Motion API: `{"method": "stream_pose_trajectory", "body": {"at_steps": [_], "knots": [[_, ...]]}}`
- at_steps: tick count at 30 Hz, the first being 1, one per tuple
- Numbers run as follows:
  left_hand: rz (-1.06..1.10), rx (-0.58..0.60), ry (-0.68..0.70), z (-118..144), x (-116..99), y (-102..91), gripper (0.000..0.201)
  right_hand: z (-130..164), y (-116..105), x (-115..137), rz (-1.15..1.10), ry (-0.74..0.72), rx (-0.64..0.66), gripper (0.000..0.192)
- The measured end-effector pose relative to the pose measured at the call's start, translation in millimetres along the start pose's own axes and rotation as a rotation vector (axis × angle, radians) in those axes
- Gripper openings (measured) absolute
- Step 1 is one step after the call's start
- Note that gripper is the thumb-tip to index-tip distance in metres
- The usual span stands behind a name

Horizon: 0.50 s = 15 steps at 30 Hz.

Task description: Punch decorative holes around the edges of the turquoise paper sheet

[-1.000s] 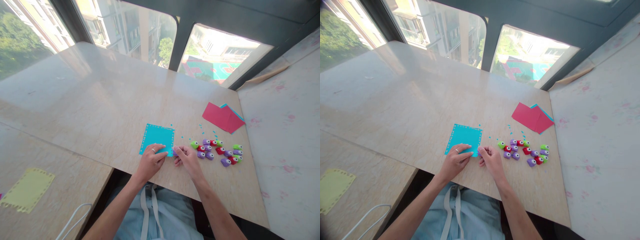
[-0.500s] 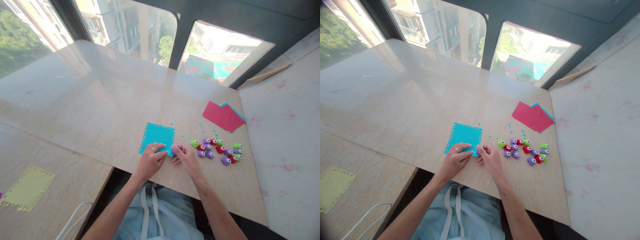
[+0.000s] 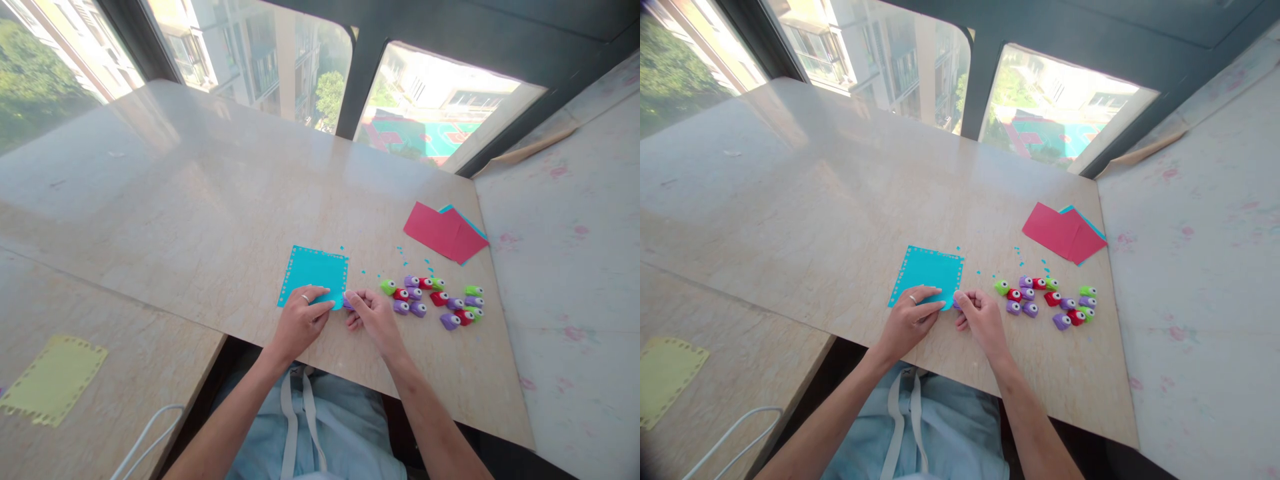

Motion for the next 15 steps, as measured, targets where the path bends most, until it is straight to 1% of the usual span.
{"method": "stream_pose_trajectory", "body": {"at_steps": [11, 15], "knots": [[-0.005, -0.013, 0.030, -1.3, -1.2, -1.6, 0.015, -0.4, -3.9, -0.7, -0.025, 0.015, 0.003, 0.051], [-0.003, -0.001, 0.001, -1.4, -3.0, -2.4, 0.015, -1.3, -3.6, -2.0, -0.013, 0.012, -0.003, 0.055]]}}
Point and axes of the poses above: each hand's wrist, its own z-axis away from the middle knuckle, its own y-axis out of the palm, x = y × z, the point moved 2 cm from there along -z, towards the middle knuckle, and after that the axes turned 3 degrees about -y, right-handed, at the moved point
